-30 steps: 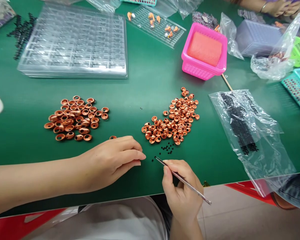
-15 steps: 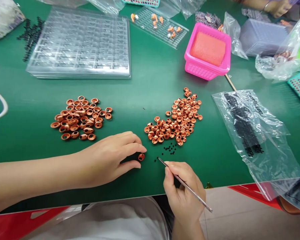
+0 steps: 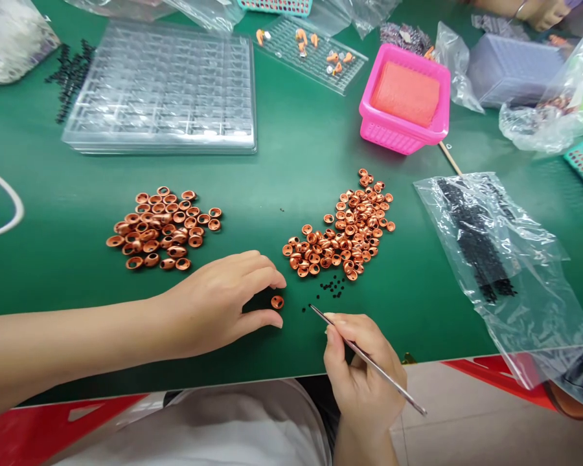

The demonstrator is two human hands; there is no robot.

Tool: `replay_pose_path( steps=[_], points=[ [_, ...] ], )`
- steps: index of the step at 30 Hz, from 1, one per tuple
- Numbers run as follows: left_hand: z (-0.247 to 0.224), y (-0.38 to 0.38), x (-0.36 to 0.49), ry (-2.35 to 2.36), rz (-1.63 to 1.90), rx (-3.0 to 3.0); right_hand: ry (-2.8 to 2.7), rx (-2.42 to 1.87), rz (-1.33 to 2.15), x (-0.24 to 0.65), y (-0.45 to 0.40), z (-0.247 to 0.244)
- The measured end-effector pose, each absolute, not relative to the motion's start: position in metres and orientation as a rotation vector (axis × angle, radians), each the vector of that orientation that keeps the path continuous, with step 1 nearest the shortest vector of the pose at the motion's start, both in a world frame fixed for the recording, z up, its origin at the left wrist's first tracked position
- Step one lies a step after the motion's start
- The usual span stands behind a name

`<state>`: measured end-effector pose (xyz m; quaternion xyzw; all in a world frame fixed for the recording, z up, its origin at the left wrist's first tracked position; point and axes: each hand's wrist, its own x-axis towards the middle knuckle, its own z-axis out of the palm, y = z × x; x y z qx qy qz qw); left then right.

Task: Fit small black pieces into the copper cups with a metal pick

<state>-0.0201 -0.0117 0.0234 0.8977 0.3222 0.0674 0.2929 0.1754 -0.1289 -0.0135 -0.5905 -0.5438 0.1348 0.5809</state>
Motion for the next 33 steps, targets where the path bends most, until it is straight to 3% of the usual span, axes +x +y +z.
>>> replay_pose_path(
  steps=[33],
  points=[
    [0.025,-0.01,-0.022,0.813,0.176,2.381,-1.272,-1.395,0.263,0.179,-0.127,-0.015]
  ],
)
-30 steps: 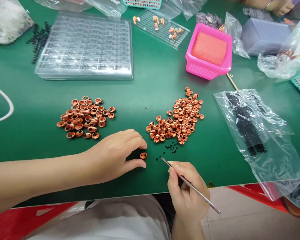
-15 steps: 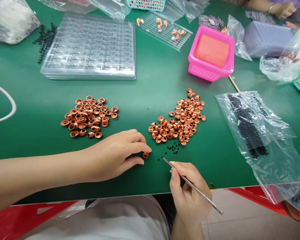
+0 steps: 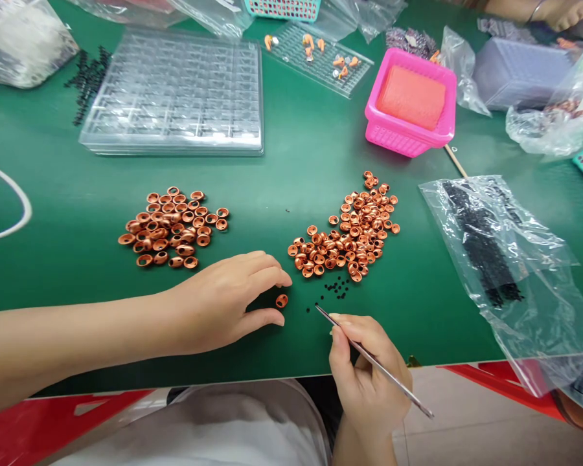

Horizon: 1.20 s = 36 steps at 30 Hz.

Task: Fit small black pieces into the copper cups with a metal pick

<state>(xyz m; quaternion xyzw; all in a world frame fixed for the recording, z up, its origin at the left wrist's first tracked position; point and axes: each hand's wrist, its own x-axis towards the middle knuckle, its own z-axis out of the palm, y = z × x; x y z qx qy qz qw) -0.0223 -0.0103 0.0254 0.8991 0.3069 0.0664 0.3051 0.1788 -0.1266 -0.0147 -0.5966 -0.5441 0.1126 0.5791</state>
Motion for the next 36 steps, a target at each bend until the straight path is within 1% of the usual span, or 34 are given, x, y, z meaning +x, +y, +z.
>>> replay_pose_path(
  steps=[15,21,31,36],
  points=[
    [0.0229,-0.0095,-0.0243,0.77,0.215,2.347,-1.29,-1.488,0.262,0.1782,-0.1288,-0.0156],
    [0.0259,-0.0092,-0.0227,0.793,0.165,2.341,-1.291,-1.484,0.28,0.1763,-0.1286,-0.0149],
    [0.026,-0.0083,-0.0221,0.797,0.173,2.328,-1.259,-1.405,0.297,0.1746,-0.1278,-0.0138],
    [0.0266,-0.0083,-0.0224,0.795,0.178,2.332,-1.262,-1.433,0.286,0.1763,-0.1268,-0.0153]
  ],
)
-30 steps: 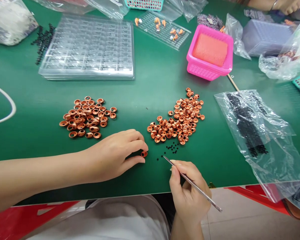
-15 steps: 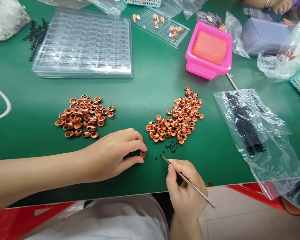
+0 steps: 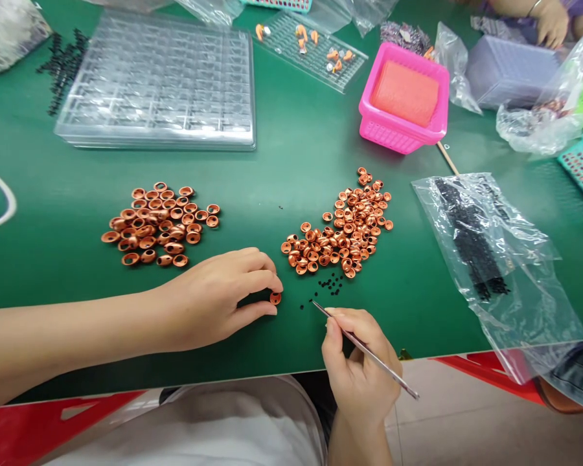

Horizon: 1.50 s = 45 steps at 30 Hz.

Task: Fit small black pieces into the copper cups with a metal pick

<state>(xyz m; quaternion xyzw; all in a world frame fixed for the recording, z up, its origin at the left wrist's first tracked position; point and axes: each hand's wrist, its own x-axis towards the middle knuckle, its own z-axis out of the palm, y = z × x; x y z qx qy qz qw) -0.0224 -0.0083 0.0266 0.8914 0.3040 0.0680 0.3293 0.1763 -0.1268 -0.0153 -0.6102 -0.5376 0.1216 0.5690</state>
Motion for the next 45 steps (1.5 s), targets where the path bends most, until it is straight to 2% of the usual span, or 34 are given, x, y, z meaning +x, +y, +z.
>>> replay_pose_path(
  steps=[40,45],
  points=[
    [0.0251,-0.0045,-0.0247,0.763,0.15,2.318,-1.264,-1.455,0.25,0.1753,-0.1263,-0.0147],
    [0.0181,-0.0053,-0.0245,0.733,0.261,2.329,-1.263,-1.405,0.25,0.1776,-0.1252,-0.0155]
  ],
)
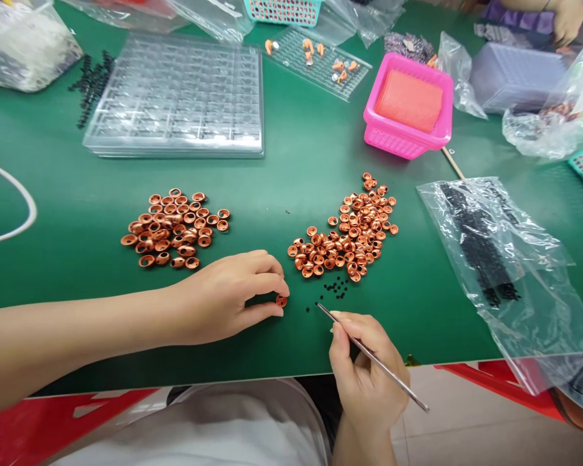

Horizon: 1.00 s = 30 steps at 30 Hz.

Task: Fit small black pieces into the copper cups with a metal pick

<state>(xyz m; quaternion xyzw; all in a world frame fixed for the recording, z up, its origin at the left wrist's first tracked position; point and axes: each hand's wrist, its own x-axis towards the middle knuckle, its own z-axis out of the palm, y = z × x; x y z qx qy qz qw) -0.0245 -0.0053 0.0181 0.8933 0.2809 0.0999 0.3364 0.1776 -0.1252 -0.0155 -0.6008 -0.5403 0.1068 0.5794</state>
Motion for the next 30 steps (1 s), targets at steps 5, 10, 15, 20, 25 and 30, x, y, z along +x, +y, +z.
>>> replay_pose_path(
  steps=[5,10,15,20,25,30],
  points=[
    [0.014,-0.016,-0.022,0.718,0.471,2.306,-1.216,-1.257,0.268,0.18,-0.127,-0.017],
    [0.018,-0.028,-0.013,0.78,0.503,2.329,-1.167,-1.166,0.319,0.183,-0.132,-0.02],
    [0.016,-0.034,-0.003,0.692,0.542,2.332,-1.236,-1.123,0.344,0.185,-0.134,-0.021],
    [0.006,-0.03,-0.001,0.662,0.618,2.307,-1.282,-1.123,0.31,0.184,-0.134,-0.022],
    [0.0,-0.024,-0.001,0.617,0.68,2.328,-1.369,-1.188,0.237,0.18,-0.134,-0.021],
    [0.0,-0.023,-0.001,0.586,0.681,2.344,-1.438,-1.224,0.279,0.179,-0.136,-0.019]
  ],
)
